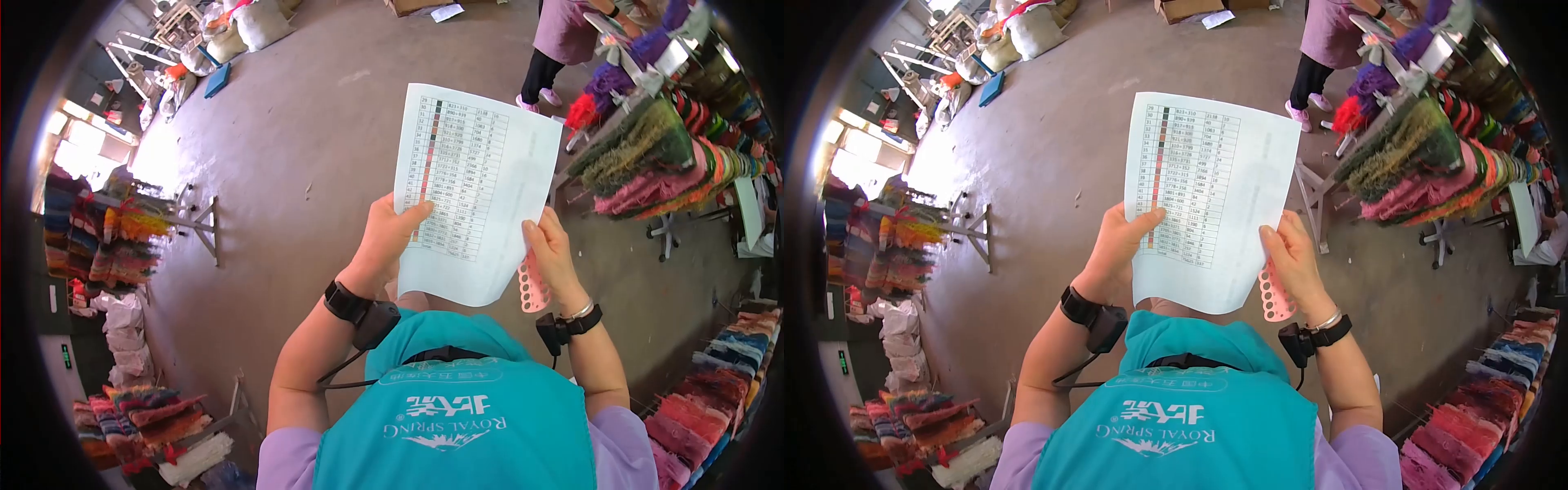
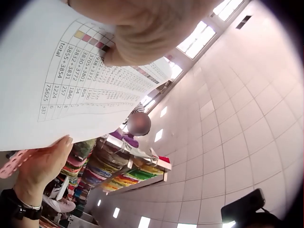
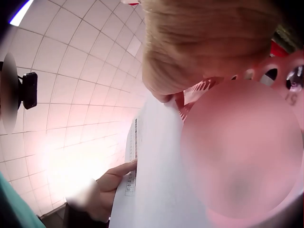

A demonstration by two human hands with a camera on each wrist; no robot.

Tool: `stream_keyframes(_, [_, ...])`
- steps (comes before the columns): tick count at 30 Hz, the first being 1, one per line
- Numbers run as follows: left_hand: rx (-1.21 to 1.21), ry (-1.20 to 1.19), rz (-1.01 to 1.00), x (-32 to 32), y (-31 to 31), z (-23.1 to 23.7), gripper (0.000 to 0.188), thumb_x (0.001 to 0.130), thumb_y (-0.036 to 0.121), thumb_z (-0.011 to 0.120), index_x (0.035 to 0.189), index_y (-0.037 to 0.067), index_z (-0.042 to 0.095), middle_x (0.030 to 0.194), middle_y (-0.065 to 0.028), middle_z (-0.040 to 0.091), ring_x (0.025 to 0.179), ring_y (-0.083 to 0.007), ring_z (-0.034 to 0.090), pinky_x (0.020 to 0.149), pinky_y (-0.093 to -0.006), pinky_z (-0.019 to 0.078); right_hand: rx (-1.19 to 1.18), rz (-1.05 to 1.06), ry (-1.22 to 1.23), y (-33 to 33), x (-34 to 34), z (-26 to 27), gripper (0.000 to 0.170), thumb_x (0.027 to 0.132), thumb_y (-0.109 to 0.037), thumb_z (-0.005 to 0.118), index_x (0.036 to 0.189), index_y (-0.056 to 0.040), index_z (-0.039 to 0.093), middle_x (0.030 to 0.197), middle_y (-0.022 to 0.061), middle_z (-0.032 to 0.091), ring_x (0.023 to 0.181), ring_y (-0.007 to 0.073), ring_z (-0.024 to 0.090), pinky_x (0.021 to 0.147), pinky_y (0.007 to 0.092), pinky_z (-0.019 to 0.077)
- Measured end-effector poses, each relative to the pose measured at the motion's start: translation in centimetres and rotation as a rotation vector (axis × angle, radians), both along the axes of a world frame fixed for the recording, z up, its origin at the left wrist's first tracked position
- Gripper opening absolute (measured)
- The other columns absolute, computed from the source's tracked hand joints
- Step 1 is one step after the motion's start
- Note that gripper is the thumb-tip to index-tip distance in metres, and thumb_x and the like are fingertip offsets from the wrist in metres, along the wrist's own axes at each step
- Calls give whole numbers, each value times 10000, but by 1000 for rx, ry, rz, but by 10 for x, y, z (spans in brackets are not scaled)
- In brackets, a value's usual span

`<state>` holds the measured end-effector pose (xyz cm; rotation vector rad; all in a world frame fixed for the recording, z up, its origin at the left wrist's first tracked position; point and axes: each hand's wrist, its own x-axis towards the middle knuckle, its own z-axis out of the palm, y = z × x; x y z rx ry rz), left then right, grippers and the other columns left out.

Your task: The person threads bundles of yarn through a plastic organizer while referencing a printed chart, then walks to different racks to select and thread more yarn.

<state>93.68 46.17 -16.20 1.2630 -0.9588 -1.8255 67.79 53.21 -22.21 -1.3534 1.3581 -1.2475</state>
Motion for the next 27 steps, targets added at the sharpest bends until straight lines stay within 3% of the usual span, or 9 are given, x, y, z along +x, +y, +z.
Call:
stream_keyframes(8, [0, -20, -62, -10, -239, -39, 318, 943, 73, 614, 1215, -91, 585, 1156, -192, 675, 1001, -228, 685, 870, -368, 570, 32, -86, 112, -214, -8, -43, 231, 955, -107, 589, 1143, 15, 643, 990, 45, 502, 870, 130, 491, 780, 265, 428])
stream_keyframes(12, [32, -2, -173, -30, -354, -47, 324, 936, 72, 626, 1219, -82, 589, 1163, -181, 677, 992, -224, 685, 871, -366, 566, 103, -198, 77, -299, -10, -33, 227, 932, -90, 624, 1136, 5, 645, 959, 37, 486, 826, 113, 476, 737, 244, 419])
stream_keyframes(21, [38, -33, -250, -81, -592, -89, 343, 927, 65, 632, 1230, -88, 585, 1165, -182, 676, 1001, -229, 681, 884, -371, 558, 83, -216, 259, -501, -58, -80, 278, 899, -93, 662, 1161, -4, 634, 954, 36, 486, 814, 105, 490, 710, 249, 430])
stream_keyframes(27, [24, -76, -177, -90, -756, -102, 344, 924, 63, 626, 1226, -96, 589, 1143, -180, 681, 989, -232, 679, 866, -357, 551, 170, -197, 50, -662, -73, -85, 329, 861, -78, 683, 1181, -21, 638, 1015, 73, 526, 895, 163, 562, 759, 288, 477])
